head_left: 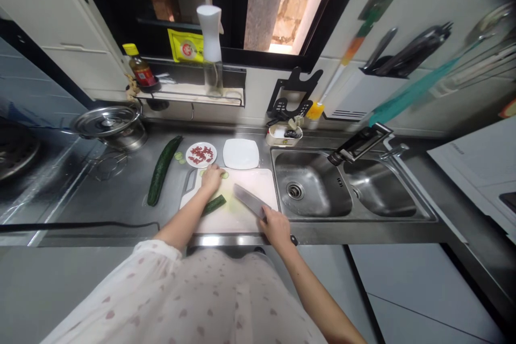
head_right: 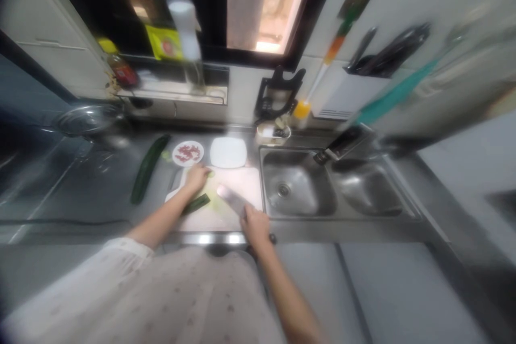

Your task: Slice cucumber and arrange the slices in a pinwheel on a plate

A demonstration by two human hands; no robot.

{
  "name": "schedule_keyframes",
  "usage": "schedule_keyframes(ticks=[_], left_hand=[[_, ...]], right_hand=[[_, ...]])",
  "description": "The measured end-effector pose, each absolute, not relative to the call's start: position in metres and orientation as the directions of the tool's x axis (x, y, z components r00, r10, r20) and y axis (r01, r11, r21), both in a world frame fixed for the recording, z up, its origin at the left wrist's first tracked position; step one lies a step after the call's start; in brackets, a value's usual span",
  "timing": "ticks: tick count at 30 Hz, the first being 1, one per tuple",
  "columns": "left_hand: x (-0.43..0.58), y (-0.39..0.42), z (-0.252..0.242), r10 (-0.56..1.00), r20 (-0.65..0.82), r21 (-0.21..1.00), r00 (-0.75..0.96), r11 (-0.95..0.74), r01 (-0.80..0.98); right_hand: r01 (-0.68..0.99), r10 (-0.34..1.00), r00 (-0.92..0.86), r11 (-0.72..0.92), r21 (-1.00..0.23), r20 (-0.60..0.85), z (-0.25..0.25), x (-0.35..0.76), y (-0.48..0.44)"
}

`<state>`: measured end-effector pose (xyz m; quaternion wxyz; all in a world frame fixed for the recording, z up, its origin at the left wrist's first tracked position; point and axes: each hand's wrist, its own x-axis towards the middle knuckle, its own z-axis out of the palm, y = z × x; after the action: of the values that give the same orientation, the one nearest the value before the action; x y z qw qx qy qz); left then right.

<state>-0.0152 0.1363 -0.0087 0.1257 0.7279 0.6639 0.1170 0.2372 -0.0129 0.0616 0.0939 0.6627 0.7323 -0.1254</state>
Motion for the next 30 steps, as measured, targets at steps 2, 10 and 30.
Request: schedule_keyframes(ticks=[2, 10, 30], left_hand=[[-0.015, 0.135, -0.009, 0.995, -0.006, 0.335, 0.103, -0.095, 0.937], [-0.022, 0.121, -0.005, 0.995, 0.074, 0.475, -0.070, 0.027, 0.879], [-0.039, 0.010, -0.006, 0.972, 0.236, 0.594, 0.016, -0.157, 0.789]], right_hand=[[0.994, 0.948, -0.103, 0.088, -0.064, -0.301, 0.061, 0.237, -0.012], [0.996, 0.945, -0.054, 0.028, -0.084, -0.324, 0.066, 0.231, -0.012], [0.964, 0.908, -0.088, -0.025, -0.264, -0.410, 0.077, 0.191, -0.007]])
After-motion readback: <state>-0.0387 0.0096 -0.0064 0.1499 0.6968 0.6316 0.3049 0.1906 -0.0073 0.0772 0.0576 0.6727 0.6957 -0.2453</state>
